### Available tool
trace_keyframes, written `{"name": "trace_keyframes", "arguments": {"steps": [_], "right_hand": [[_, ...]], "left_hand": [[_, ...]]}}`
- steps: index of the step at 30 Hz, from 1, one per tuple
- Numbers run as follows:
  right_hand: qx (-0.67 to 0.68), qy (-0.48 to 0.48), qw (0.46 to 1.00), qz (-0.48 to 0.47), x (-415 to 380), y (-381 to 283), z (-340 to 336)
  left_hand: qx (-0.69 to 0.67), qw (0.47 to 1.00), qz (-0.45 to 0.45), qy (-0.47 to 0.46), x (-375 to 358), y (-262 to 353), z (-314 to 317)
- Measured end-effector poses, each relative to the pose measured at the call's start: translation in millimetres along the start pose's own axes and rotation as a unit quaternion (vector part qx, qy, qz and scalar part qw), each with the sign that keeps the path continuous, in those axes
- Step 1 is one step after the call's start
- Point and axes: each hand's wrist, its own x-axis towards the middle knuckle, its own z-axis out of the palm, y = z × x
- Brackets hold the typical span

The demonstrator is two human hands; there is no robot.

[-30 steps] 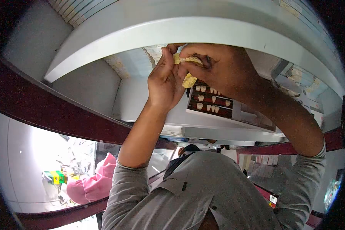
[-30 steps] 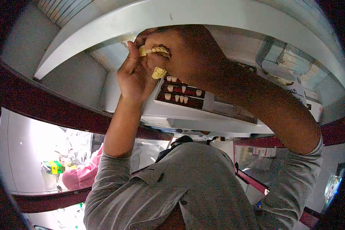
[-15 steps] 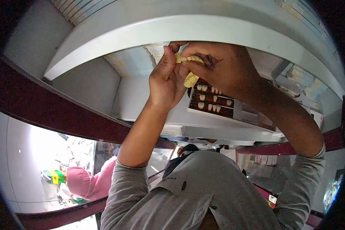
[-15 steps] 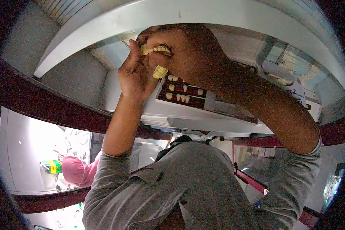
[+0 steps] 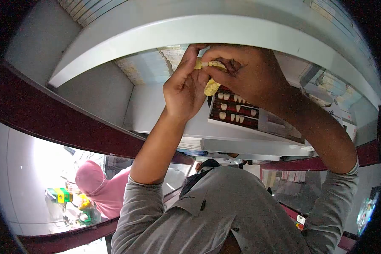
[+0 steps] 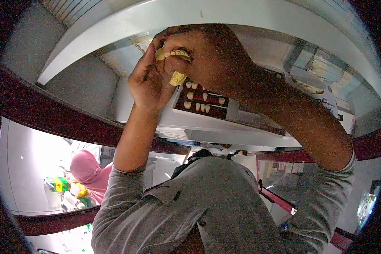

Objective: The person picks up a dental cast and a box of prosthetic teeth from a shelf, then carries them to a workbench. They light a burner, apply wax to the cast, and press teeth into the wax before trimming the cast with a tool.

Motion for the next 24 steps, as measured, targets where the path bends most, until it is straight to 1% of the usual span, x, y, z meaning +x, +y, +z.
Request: {"name": "trace_keyframes", "arguments": {"steps": [2,4,8,10,11,14,19,20,21,22,24], "right_hand": [[0.005,0.009,1.000,-0.008,-0.5,0.9,1.9],[0.009,0.019,1.000,-0.015,-0.4,1.0,2.4],[0.013,0.019,1.000,-0.012,-0.5,0.0,1.2],[0.012,0.014,1.000,-0.007,-0.5,0.1,0.8],[0.013,0.013,1.000,-0.006,-0.7,0.3,1.0],[0.007,0.012,1.000,0.005,-0.5,0.5,2.8],[-0.001,0.014,1.000,0.009,-0.1,-0.9,1.3],[0.006,-0.009,0.999,0.031,0.1,-2.5,-1.2],[0.013,-0.032,0.998,0.053,0.3,-3.3,-2.6],[0.013,-0.032,0.998,0.053,-0.1,-2.6,-1.5],[0.004,0.003,1.000,0.024,-0.8,-0.9,1.5]], "left_hand": [[0.004,1.000,-0.001,-0.003,-0.2,0.6,-0.1],[-0.059,0.998,-0.002,-0.030,-0.5,1.7,1.4],[-0.084,0.996,0.000,-0.028,-0.5,0.7,-0.8],[-0.038,0.999,0.005,-0.009,-0.2,0.3,-0.4],[-0.038,0.999,0.005,-0.009,-0.4,0.4,-0.1],[-0.047,0.999,0.007,-0.019,-0.2,0.3,0.9],[-0.087,0.996,0.006,0.025,-1.0,-0.7,-0.5],[-0.087,0.996,0.006,0.025,-0.4,0.0,-0.9],[-0.049,0.999,0.005,-0.003,0.7,1.1,-1.3],[-0.012,0.999,0.004,-0.031,1.4,1.9,-1.3],[-0.004,1.000,0.002,-0.025,0.6,1.7,2.6]]}}
